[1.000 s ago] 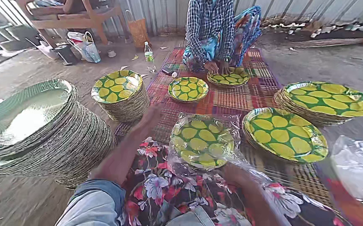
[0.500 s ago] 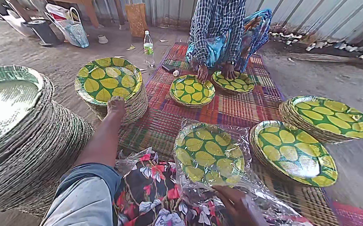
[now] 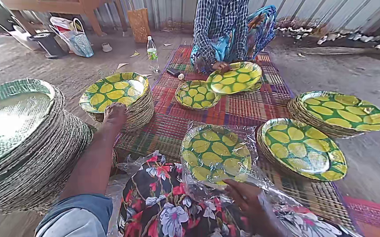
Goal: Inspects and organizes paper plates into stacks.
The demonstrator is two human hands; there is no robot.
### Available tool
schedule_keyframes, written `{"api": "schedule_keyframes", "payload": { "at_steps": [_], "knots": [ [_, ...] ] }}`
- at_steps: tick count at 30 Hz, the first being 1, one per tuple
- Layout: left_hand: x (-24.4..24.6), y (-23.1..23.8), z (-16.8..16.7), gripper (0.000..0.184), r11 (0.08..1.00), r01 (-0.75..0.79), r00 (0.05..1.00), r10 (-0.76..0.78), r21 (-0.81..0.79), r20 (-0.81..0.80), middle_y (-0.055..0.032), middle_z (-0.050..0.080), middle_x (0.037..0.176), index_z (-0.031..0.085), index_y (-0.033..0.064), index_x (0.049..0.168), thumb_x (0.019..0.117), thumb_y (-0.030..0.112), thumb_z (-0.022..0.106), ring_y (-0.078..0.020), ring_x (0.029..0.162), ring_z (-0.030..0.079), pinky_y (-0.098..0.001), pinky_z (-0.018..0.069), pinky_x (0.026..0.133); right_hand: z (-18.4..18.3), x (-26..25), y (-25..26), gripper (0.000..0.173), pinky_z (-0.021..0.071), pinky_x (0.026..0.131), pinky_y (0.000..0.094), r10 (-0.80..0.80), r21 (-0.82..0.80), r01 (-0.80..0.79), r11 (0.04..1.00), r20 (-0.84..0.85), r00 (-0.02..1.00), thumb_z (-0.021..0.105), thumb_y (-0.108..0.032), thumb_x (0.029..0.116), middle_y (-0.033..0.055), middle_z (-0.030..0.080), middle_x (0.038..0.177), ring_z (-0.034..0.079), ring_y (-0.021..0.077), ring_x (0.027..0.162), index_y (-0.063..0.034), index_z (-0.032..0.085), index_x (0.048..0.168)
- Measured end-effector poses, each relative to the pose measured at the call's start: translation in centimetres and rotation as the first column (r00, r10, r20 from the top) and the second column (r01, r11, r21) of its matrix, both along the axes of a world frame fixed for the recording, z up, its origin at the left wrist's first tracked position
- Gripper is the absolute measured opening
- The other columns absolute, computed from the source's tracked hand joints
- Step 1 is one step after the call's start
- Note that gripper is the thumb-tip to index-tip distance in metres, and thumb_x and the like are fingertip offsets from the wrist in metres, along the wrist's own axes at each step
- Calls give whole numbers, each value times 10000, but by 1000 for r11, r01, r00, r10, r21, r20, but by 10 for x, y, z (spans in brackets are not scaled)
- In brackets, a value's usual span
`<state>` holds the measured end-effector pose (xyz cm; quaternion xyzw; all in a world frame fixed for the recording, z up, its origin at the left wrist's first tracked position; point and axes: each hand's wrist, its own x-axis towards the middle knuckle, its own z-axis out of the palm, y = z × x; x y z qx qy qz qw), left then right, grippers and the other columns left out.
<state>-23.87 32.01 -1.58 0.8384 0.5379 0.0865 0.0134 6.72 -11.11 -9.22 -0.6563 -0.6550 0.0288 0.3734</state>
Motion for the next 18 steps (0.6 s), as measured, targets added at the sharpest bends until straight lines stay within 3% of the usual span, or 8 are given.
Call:
{"api": "schedule_keyframes", "payload": {
  "at_steps": [2, 5, 10, 13, 18],
  "knots": [
    [-6, -33, 15, 288, 996, 84, 996, -85, 14, 30, -318, 638, 1221, 666, -101, 1148, 929, 82, 706, -507, 1235, 564, -698, 385, 1057, 9, -3, -1, 325, 606, 695, 302, 22, 64, -21, 998, -12, 1000, 497, -222, 1036, 77, 760, 826, 736, 156, 722, -47, 758, 1123],
    [4, -90, 21, 298, 977, 210, 976, -212, 36, 42, -318, 650, 1193, 668, -111, 1149, 936, 91, 722, -517, 1201, 585, -687, 438, 1003, 14, -7, -4, 321, 607, 711, 325, 51, 89, -50, 995, -13, 999, 496, -198, 1040, 99, 760, 844, 737, 180, 737, -27, 753, 1129],
    [50, -144, -20, 241, 912, 400, 913, -405, 87, 55, -290, 674, 1097, 689, -105, 1057, 936, 102, 719, -488, 1111, 633, -666, 495, 904, 10, -12, -5, 314, 609, 668, 387, 61, 90, -70, 994, 96, 994, 498, -193, 1036, 100, 770, 857, 750, 228, 730, -34, 760, 1106],
    [94, -169, -36, 216, 875, 481, 875, -483, -58, -40, -259, 671, 1153, 704, -78, 1094, 953, 83, 679, -442, 1163, 619, -625, 490, 950, 6, -13, -8, 303, 608, 652, 409, 48, 75, -60, 995, 152, 987, 508, -184, 1022, 104, 768, 853, 752, 248, 725, -36, 766, 1080],
    [127, -168, -58, 225, 771, 590, 758, -631, -239, -165, -239, 648, 1208, 680, -57, 1159, 961, 35, 624, -424, 1224, 581, -621, 472, 968, 6, -10, -13, 274, 605, 744, 512, 72, -112, -60, 992, 111, 991, 529, -144, 1026, 161, 768, 965, 761, 328, 843, -14, 749, 1126]
  ]
}}
